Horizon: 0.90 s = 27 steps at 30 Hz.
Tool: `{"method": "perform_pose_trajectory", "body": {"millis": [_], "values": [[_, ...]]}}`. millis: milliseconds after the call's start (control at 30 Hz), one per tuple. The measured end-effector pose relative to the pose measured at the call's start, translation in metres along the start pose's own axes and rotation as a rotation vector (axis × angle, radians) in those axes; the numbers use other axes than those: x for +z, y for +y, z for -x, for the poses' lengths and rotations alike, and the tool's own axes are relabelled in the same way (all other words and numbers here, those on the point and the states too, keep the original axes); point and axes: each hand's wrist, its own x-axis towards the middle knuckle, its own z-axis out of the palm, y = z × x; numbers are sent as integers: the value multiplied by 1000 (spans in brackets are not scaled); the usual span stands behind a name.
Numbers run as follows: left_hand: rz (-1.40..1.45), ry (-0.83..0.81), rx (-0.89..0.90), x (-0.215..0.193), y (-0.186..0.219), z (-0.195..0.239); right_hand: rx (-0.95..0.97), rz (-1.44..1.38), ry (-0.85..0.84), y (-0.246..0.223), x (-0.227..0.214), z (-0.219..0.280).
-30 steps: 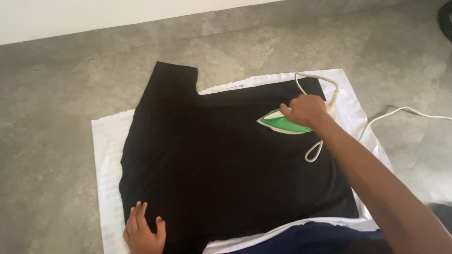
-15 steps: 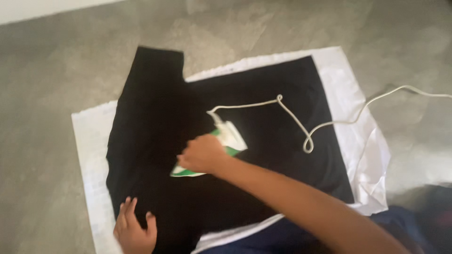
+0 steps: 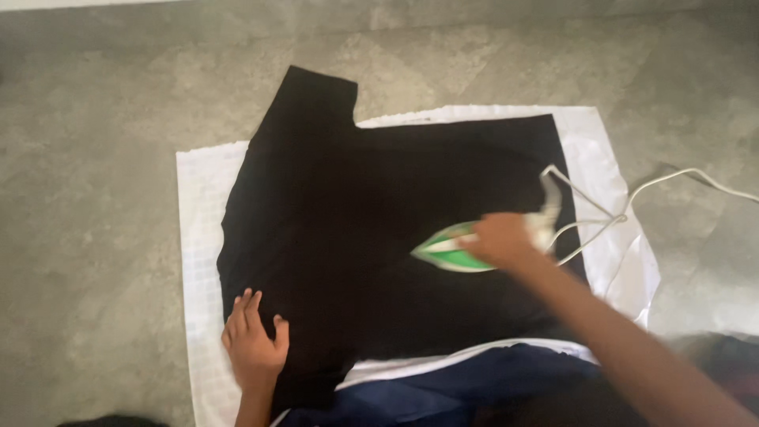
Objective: The person irons a black t-shirt laid out on a white cloth on the floor. They use a green and white iron to smooth the fabric, then flip the shirt over to iron the other side.
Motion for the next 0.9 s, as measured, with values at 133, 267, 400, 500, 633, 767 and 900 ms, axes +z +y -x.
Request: {"method": "perform_pose_trajectory", "body": {"millis": [133,267,400,500,633,767,900], "values": [[27,-33,12,-12,6,-7,-131,-205,29,-158,-36,2],[60,-18,4,-19,11,-8,-312,-318,34,-247,-80,17],[95,99,192,-20,8,-16,-323,-316,47,-215,-62,27],[18,15,56,-2,-7,2,-169,-235,-3,-117,16,30],[43,41,63,2,-6,0,-28,-124,-8,20,26,81],[25,14,34,1,-6,2,63,0,-210,31,20,101],[103,-39,-8,-6,0,-5,-171,-88,39,-61,53,75]]}}
